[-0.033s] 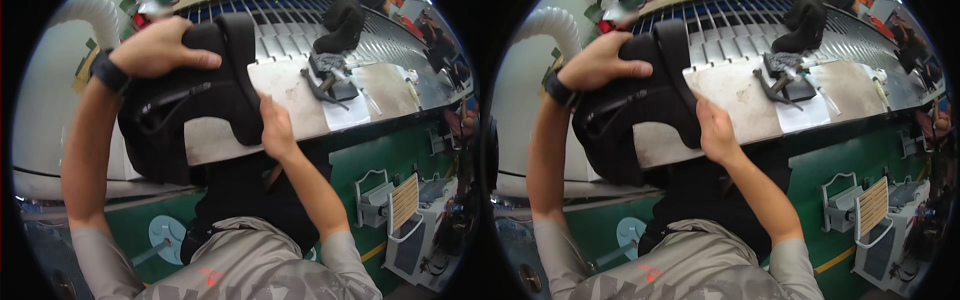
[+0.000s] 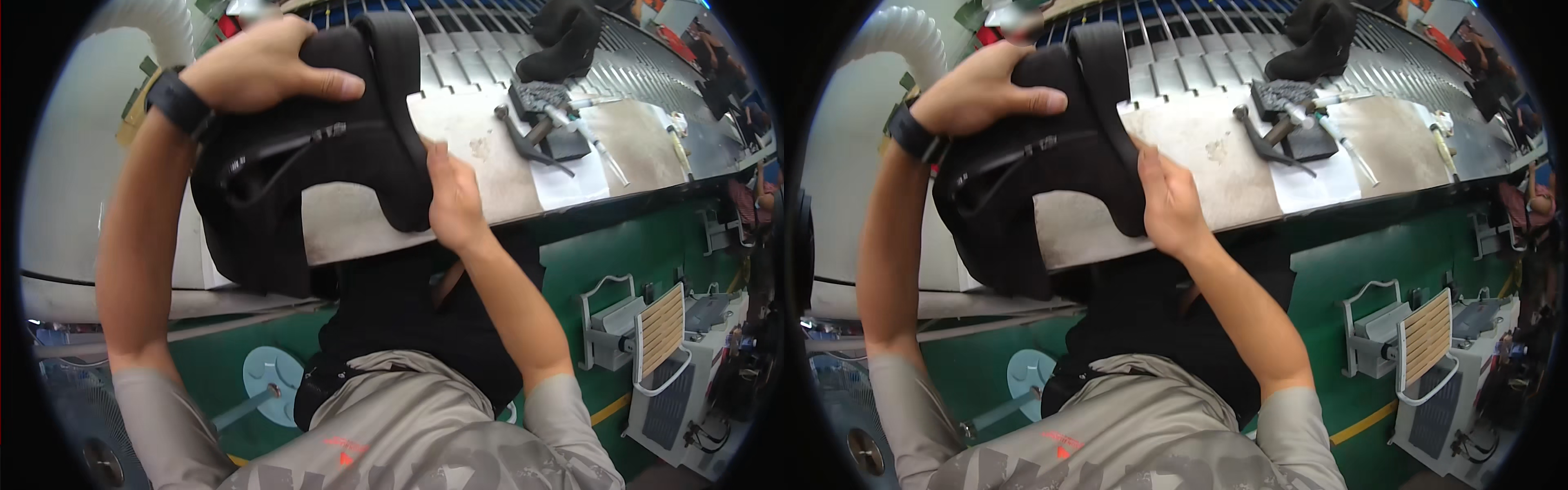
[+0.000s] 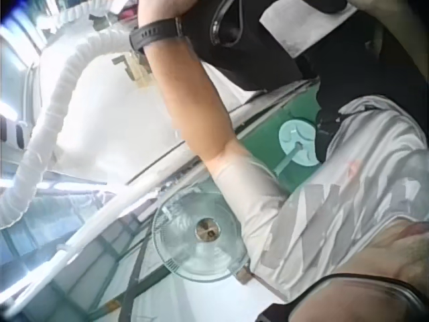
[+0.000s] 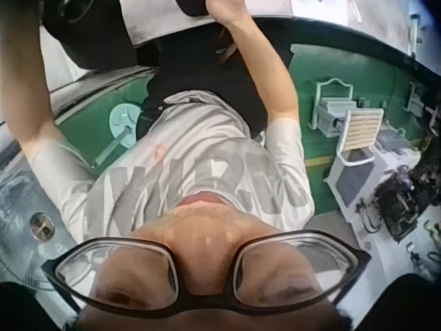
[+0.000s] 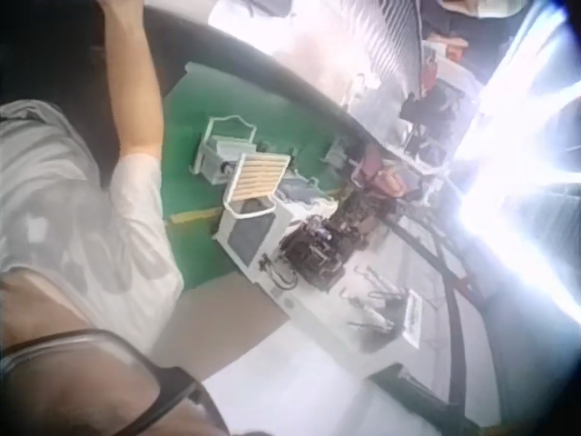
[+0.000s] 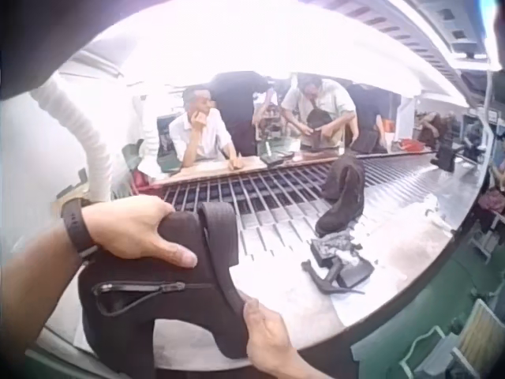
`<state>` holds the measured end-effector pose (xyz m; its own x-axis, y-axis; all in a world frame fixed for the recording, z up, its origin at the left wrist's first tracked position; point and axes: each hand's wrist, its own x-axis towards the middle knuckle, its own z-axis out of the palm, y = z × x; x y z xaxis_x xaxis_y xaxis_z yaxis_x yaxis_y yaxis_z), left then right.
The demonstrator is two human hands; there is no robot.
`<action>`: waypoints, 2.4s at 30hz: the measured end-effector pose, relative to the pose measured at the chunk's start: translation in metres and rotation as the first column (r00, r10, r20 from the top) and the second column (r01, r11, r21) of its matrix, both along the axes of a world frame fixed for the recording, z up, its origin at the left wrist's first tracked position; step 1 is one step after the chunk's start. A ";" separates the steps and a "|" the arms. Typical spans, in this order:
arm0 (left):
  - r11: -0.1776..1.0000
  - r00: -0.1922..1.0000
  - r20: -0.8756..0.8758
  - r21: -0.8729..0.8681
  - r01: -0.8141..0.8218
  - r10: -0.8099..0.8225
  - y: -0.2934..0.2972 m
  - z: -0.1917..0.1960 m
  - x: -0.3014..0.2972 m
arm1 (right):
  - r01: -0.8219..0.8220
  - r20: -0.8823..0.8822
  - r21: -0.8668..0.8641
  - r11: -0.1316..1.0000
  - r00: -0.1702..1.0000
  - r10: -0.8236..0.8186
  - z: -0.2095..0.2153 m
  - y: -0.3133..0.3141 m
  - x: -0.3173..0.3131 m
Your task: The person picks up a boot from a conveyor belt and presses the edges of the sole by hand. The person turns the boot over, rubs the sides and heel area, and places it back on the conveyor before repeating the process with another boot.
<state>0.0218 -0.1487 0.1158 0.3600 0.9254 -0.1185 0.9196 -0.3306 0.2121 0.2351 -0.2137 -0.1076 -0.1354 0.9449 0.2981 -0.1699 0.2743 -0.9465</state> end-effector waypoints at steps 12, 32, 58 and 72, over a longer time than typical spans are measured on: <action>0.974 0.983 0.036 -0.142 -0.174 0.181 0.012 -0.012 0.005 | -0.031 -0.043 -0.112 0.993 0.999 0.026 0.000 0.013 -0.009; 0.992 0.984 0.140 -0.045 0.114 -0.106 0.003 -0.004 0.017 | -0.234 -0.715 0.022 0.972 0.676 0.179 0.076 0.111 -0.017; 0.966 0.991 0.030 0.229 0.122 -0.132 0.014 -0.025 -0.004 | 0.030 -0.363 0.079 0.996 0.932 0.001 0.090 0.116 -0.031; 0.933 0.979 -0.061 0.297 0.202 -0.193 0.005 -0.019 0.007 | -0.001 -0.212 0.125 0.992 0.977 0.027 0.105 0.104 -0.015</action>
